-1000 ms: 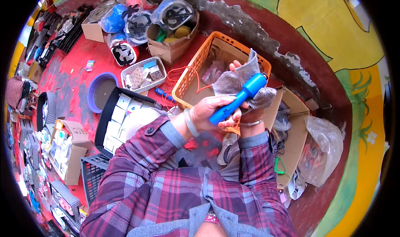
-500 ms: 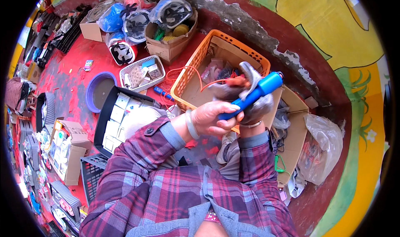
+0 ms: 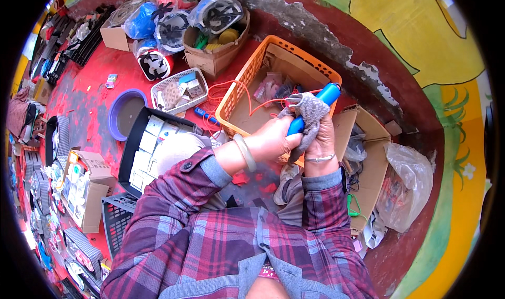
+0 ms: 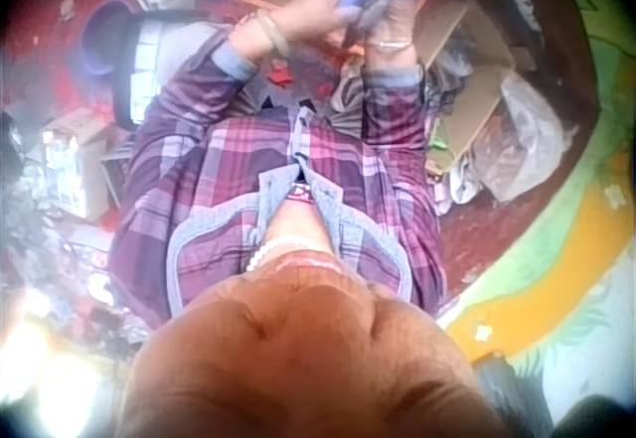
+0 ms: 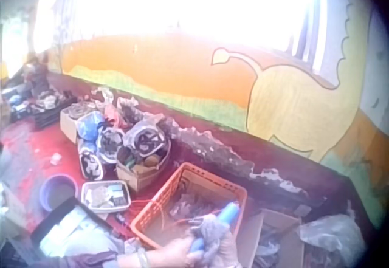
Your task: The person cleans jump rope handles and cords using a cloth, then coils the cords around the handles.
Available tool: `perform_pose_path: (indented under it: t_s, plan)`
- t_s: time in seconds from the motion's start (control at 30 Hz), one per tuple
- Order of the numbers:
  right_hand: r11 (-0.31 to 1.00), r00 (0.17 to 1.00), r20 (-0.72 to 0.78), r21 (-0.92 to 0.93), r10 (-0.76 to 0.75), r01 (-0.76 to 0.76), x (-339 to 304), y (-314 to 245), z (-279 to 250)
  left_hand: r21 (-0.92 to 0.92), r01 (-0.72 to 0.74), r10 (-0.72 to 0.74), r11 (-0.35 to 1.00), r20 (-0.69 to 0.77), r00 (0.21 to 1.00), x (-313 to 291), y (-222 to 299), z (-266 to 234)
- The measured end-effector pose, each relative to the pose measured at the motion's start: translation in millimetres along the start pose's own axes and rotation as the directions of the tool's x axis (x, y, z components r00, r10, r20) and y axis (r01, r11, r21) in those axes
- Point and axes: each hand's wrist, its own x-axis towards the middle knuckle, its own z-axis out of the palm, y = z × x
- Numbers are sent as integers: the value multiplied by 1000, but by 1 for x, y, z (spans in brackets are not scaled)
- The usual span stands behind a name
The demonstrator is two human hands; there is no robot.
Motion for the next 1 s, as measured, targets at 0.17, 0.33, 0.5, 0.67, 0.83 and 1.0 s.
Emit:
perform_pose_path:
  t_s: [0.17,0.33,0.5,0.67,0.83,1.0]
  plan:
    - [999,973,-228,-13,-37,35,2,9,1,721,-26,114,692,-74,991,1,-13,4]
    - [984,958,-255,-151,-131,94,7,16,-8,748,-7,93,663,-73,993,0,-13,9]
    - [953,995,-6,-287,-102,96,2,4,-4,377,-63,58,924,25,998,6,-8,-8]
    - [966,972,221,-225,-80,131,-9,1,0,-503,296,-94,812,387,917,-3,25,-17]
    - [996,914,398,-71,81,-58,-9,6,-3,-795,580,121,177,602,789,-15,7,-13]
    - [823,971,224,-565,81,62,6,-17,-17,-912,400,73,87,406,911,-8,15,-29]
